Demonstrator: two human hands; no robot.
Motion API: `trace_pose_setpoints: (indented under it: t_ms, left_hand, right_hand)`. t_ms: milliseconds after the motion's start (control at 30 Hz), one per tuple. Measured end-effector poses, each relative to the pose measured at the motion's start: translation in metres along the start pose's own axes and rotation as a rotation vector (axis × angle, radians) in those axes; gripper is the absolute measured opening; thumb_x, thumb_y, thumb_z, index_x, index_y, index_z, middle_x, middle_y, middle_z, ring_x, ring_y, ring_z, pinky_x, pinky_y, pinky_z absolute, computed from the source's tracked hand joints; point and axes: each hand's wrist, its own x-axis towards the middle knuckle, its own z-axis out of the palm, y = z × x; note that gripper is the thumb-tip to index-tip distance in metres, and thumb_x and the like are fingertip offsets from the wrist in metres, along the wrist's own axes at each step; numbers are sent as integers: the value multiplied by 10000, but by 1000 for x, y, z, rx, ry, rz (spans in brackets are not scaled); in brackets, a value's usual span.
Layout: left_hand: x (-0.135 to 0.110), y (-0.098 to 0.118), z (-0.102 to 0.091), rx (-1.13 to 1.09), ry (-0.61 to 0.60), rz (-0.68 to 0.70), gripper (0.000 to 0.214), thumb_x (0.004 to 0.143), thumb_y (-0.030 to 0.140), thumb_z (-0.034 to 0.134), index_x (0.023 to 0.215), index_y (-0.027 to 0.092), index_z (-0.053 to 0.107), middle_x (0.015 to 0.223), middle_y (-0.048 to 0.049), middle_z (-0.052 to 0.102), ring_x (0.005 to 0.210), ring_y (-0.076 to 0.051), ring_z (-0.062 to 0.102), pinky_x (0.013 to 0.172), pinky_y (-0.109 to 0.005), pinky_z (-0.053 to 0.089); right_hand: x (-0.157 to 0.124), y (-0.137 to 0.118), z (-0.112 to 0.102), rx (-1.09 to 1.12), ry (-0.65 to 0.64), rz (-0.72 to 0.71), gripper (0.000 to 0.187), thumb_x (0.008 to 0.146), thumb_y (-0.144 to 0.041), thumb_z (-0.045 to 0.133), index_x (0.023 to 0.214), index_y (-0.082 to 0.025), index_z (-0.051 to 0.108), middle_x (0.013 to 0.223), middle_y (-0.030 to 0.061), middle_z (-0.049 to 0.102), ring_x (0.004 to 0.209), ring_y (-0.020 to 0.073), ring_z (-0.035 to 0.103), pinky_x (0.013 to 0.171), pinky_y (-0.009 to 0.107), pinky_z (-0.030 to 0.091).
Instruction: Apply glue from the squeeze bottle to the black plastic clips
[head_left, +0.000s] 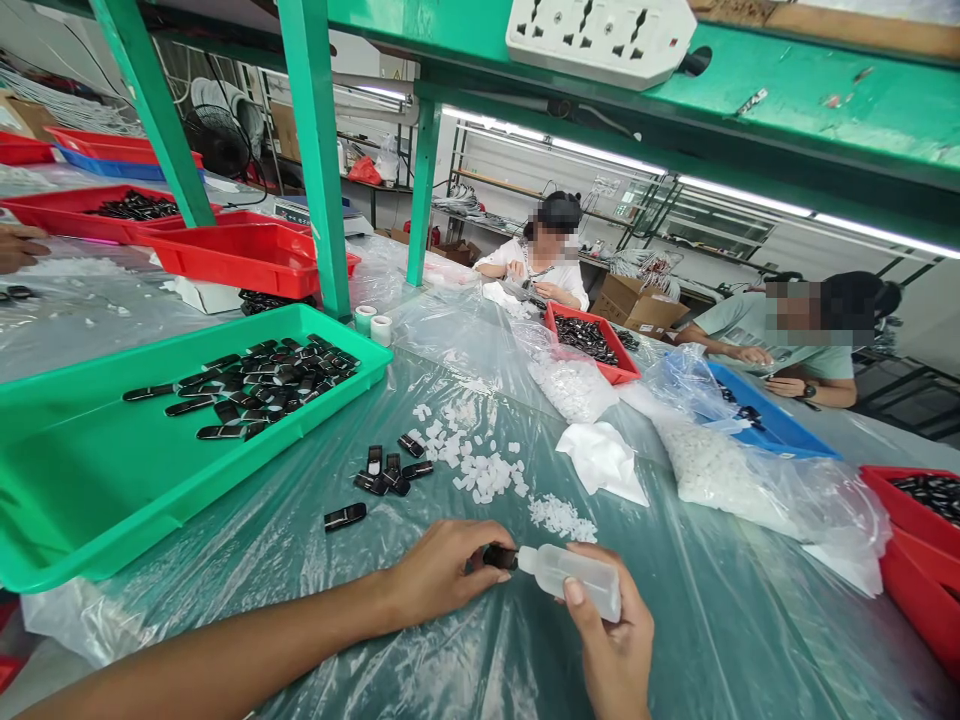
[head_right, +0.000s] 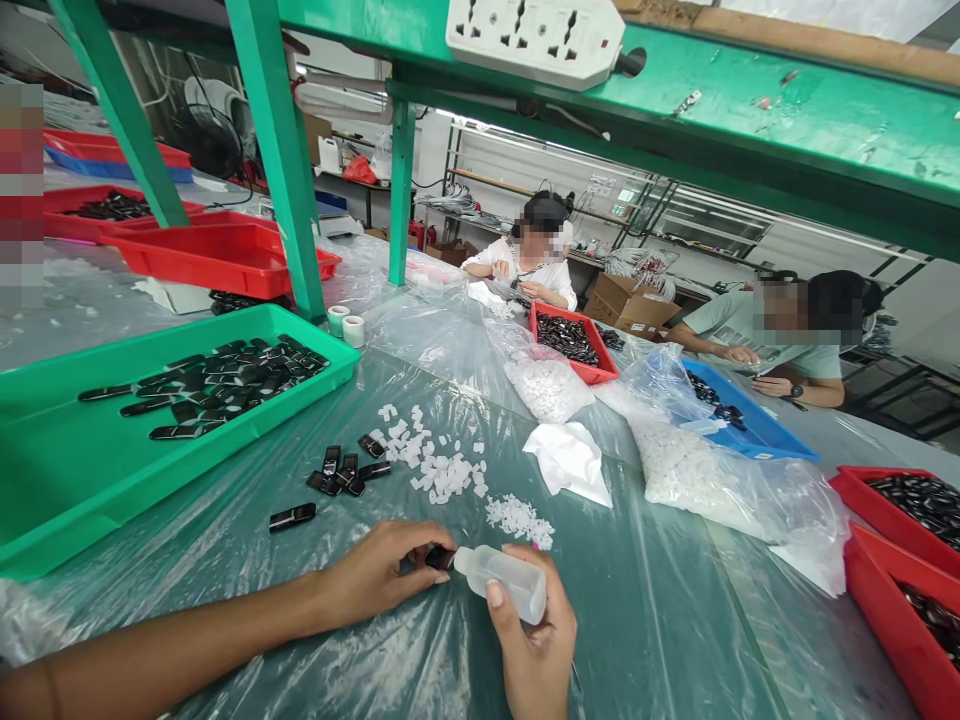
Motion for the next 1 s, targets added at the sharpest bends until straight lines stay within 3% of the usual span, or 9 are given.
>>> trace_pose_setpoints:
  t_ms: [333, 700, 867, 1000]
  left_hand:
    - [0, 0, 0, -7, 0, 8, 135, 820, 230, 594, 946, 183, 581, 840, -20, 624, 687, -136, 567, 523, -177, 366]
    - [-1, -2, 0, -30, -17, -10, 123, 817, 234, 591, 926, 179, 573, 868, -29, 599, 695, -135, 553, 560, -195, 407]
    - [-2, -6, 2, -95, -63, -22, 242, 786, 258, 631, 1011, 188, 576, 969, -53, 571, 733, -141, 559, 613, -216, 446]
    - [-1, -7, 2, -130, -53, -27, 186, 815, 247, 587, 990, 184, 587, 938, -48, 586, 743, -141, 560, 621, -213, 439]
  right_hand:
    - [0, 0, -1, -18, -16, -32, 339, 666, -499, 656, 822, -202, 610, 722, 28, 594, 612, 169, 536, 515, 248, 438]
    - [-3, -2, 1, -27, -3, -43, 342, 677, -488, 653, 835, -191, 597, 757, 36, 577, 609, 155, 527, 518, 240, 444]
    - [-2, 1, 0, -11, 0, -42, 334, 676, -477, 662, 842, -193, 600, 759, 30, 570, 611, 148, 524, 516, 231, 439]
    - [-3, 0, 0, -8, 21, -29, 341, 669, -482, 667, 843, -195, 611, 798, 44, 579, 649, 159, 535, 524, 228, 446]
